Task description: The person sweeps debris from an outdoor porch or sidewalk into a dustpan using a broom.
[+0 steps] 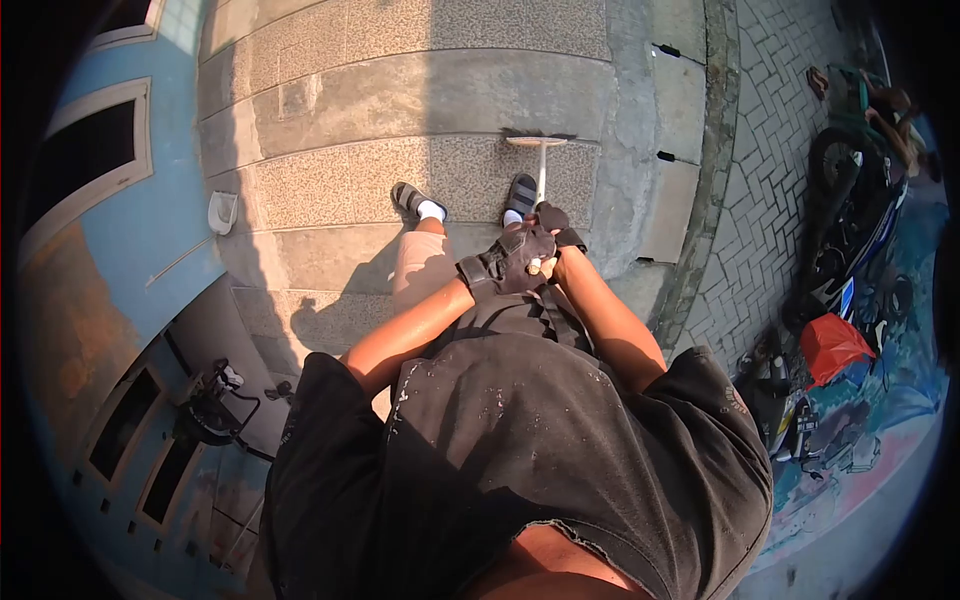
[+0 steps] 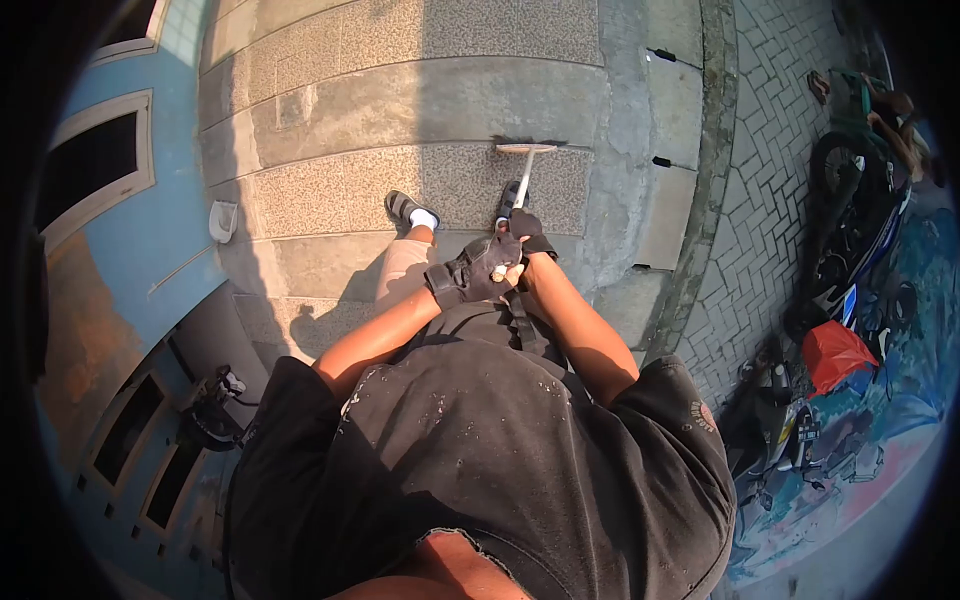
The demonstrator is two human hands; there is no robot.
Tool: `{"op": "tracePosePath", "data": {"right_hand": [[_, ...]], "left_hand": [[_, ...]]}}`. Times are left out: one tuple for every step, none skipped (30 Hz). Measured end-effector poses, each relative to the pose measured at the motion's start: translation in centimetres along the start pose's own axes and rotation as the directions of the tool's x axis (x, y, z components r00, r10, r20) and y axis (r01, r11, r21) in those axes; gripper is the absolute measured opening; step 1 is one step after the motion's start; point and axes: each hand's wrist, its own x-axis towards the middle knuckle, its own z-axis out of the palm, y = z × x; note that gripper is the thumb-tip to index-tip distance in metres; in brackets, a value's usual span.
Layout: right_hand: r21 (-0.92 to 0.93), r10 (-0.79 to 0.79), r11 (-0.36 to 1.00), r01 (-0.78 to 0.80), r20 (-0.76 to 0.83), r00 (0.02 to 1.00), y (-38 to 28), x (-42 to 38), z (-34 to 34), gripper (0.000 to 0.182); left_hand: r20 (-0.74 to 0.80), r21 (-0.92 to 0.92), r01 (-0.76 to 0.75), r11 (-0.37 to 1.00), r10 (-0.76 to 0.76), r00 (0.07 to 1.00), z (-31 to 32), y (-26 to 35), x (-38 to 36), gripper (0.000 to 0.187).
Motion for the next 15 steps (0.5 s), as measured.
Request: {"op": "tracePosePath", "data": {"right_hand": [[-0.120, -0.095, 0.990, 0.077, -0.150, 0.984, -0.8, -1.7, 0.8, 0.014], [-0.219, -0.166, 0.969, 0.113, -0.242, 0.956, -1.3, -2.1, 1.3, 0.014], [-0.303, -0.223, 0.944, 0.130, -0.296, 0.929, -1.7, -2.0, 2.1, 0.013], [-0.387, -0.279, 0.911, 0.140, -0.330, 0.902, -1.9, -1.3, 2.7, 0.013], [-0.473, -0.325, 0.870, 0.135, -0.346, 0.880, -1.7, 0.0, 3.5, 0.013], [-0.561, -0.365, 0.819, 0.122, -0.344, 0.865, -1.0, 1.7, 4.4, 0.012], [-0.656, -0.409, 0.747, 0.108, -0.326, 0.852, -0.2, 3.7, 5.7, 0.012], [-0.739, -0.438, 0.668, 0.092, -0.290, 0.851, 0.8, 5.8, 7.4, 0.012], [-0.800, -0.449, 0.595, 0.076, -0.252, 0.857, 2.0, 8.0, 9.1, 0.011], [-0.845, -0.443, 0.531, 0.061, -0.215, 0.870, 3.6, 10.1, 11.1, 0.011], [-0.865, -0.413, 0.499, 0.059, -0.177, 0.893, 5.3, 12.3, 13.4, 0.011], [-0.875, -0.373, 0.480, 0.065, -0.137, 0.918, 7.2, 14.2, 16.0, 0.010], [-0.864, -0.330, 0.496, 0.089, -0.093, 0.939, 9.4, 16.0, 18.6, 0.010], [-0.838, -0.278, 0.533, 0.115, -0.045, 0.959, 11.9, 17.7, 21.4, 0.010], [-0.787, -0.219, 0.601, 0.137, 0.003, 0.976, 14.2, 19.2, 24.1, 0.010]], "left_hand": [[0.005, 0.084, -0.013, 0.996, 0.013, 1.000, -1.2, 1.0, 0.9, 0.013], [-0.053, -0.007, 0.037, 0.999, -0.037, 0.998, -0.5, 0.0, 0.7, 0.013], [-0.043, -0.019, 0.068, 0.998, -0.069, 0.997, -0.5, -1.3, 0.5, 0.013], [-0.030, -0.034, 0.099, 0.995, -0.100, 0.995, -1.1, -2.3, 0.4, 0.014], [-0.025, -0.030, 0.096, 0.995, -0.097, 0.995, -2.0, -3.3, 0.0, 0.015], [-0.023, 0.007, 0.174, 0.985, -0.174, 0.985, -2.5, -4.5, -0.6, 0.015], [-0.095, 0.002, 0.130, 0.992, -0.129, 0.987, -3.2, -5.6, -1.5, 0.014], [-0.172, 0.004, 0.086, 0.996, -0.085, 0.981, -4.5, -6.7, -2.6, 0.014], [-0.232, -0.058, 0.120, 0.991, -0.130, 0.964, -5.9, -8.1, -4.4, 0.013], [-0.287, -0.121, 0.156, 0.980, -0.185, 0.940, -7.7, -9.1, -6.7, 0.013], [-0.262, -0.140, 0.252, 0.958, -0.281, 0.923, -10.3, -9.4, -9.3, 0.012], [-0.234, -0.153, 0.344, 0.926, -0.372, 0.898, -13.3, -9.5, -11.9, 0.013], [-0.244, -0.051, 0.347, 0.936, -0.349, 0.905, -16.9, -8.5, -13.9, 0.014], [-0.254, 0.054, 0.346, 0.937, -0.322, 0.912, -20.0, -7.5, -15.7, 0.016], [-0.342, 0.104, 0.331, 0.938, -0.279, 0.898, -21.9, -7.0, -17.9, 0.017]]}}
